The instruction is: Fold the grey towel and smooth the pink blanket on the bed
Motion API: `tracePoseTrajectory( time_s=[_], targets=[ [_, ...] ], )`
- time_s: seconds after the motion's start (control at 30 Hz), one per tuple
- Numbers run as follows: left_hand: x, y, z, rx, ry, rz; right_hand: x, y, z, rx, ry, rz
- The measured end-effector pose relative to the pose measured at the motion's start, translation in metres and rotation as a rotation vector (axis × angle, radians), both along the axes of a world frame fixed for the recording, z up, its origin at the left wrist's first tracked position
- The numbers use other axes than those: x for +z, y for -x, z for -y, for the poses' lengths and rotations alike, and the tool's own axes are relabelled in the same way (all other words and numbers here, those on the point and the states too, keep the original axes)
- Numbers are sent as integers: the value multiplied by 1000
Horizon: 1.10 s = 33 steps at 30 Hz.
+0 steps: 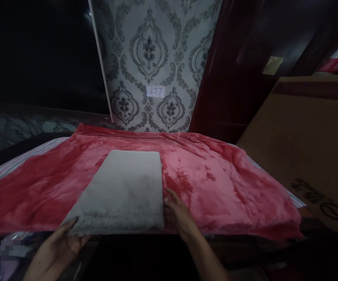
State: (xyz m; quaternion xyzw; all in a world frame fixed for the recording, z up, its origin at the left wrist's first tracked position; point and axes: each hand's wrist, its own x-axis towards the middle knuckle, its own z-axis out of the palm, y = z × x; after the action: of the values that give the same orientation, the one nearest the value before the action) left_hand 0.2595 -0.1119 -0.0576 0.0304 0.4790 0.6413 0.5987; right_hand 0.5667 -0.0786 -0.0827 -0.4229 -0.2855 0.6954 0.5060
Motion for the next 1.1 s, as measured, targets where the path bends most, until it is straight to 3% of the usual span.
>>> tracePoseTrajectory(
  time_s=[0.1,0.23,0.33,0.43,0.53,0.63,0.77,0.97,1.1],
  targets=[
    [-9,-16,6,22,-48,88,2,2,-14,39,-47,20],
    [-23,-40,15,-90,-6,205,5,11,-23,57,-101,25],
    [-29,-54,17,-121,-77,228,6,19,-23,76,-162,25],
    [-24,-62,14,-93,-118,136,5,24,-21,68,-191,18],
    [-7,-60,10,-41,-83,21,6,25,-20,88,-163,-9],
    [17,-41,11,-33,-113,-65,9,22,-23,138,-80,-9],
    [37,8,14,21,-37,-219,9,21,-41,189,-41,-64],
    [34,88,4,23,50,-348,4,32,-80,172,43,-1],
    [39,107,-1,35,107,-382,11,37,-99,301,-48,428]
  ],
)
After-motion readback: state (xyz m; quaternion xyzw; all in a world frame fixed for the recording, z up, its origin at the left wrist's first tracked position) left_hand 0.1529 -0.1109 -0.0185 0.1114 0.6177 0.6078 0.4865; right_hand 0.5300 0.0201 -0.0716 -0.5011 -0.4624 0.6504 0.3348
